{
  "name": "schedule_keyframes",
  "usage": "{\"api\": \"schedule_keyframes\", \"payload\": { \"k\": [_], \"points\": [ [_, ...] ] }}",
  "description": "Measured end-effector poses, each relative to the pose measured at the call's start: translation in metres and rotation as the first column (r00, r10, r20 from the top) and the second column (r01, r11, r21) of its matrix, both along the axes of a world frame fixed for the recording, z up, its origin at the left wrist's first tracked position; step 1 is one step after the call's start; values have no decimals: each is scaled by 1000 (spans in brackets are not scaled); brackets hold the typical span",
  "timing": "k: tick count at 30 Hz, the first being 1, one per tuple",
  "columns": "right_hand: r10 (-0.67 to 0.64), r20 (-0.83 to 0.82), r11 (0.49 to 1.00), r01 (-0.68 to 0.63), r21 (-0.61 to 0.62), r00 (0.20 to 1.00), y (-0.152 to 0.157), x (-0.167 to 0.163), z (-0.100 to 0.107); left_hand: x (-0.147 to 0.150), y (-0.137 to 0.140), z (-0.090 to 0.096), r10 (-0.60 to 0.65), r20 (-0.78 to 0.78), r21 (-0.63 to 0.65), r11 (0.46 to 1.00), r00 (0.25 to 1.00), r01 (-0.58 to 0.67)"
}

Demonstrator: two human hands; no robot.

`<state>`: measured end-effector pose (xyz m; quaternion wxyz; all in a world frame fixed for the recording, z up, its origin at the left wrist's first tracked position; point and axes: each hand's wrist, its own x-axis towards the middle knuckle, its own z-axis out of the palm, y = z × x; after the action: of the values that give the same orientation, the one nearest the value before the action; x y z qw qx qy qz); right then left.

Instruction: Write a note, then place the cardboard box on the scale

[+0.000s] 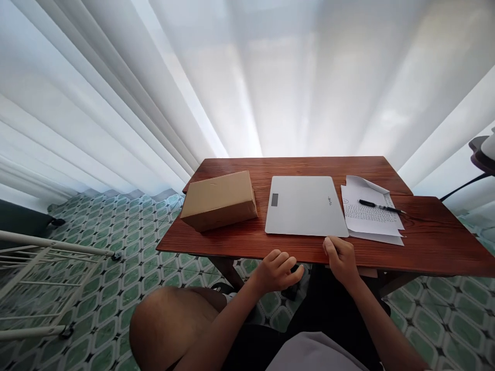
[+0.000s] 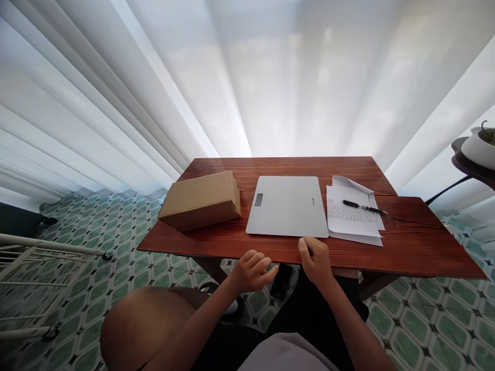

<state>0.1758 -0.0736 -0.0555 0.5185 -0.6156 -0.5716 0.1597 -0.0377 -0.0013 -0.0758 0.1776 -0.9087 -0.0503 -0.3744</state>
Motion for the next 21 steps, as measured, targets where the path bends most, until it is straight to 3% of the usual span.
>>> {"api": "schedule_keyframes", "payload": {
  "k": [6,13,17,21],
  "points": [
    [45,-9,990,-46,-135,999,-17,20,-1,13,-8,-9,45,-158,-127,990,986,-66],
    [57,-4,969,-56,-239,998,-33,42,-5,42,-11,8,72,-240,-191,974,968,-120],
    [14,26,980,-8,-199,1000,-40,60,0,65,-11,13,17,-273,-191,979,962,-71],
    [-111,85,988,119,-95,990,-44,85,10,89,-14,17,-55,-318,-188,982,947,-5]
  ]
}}
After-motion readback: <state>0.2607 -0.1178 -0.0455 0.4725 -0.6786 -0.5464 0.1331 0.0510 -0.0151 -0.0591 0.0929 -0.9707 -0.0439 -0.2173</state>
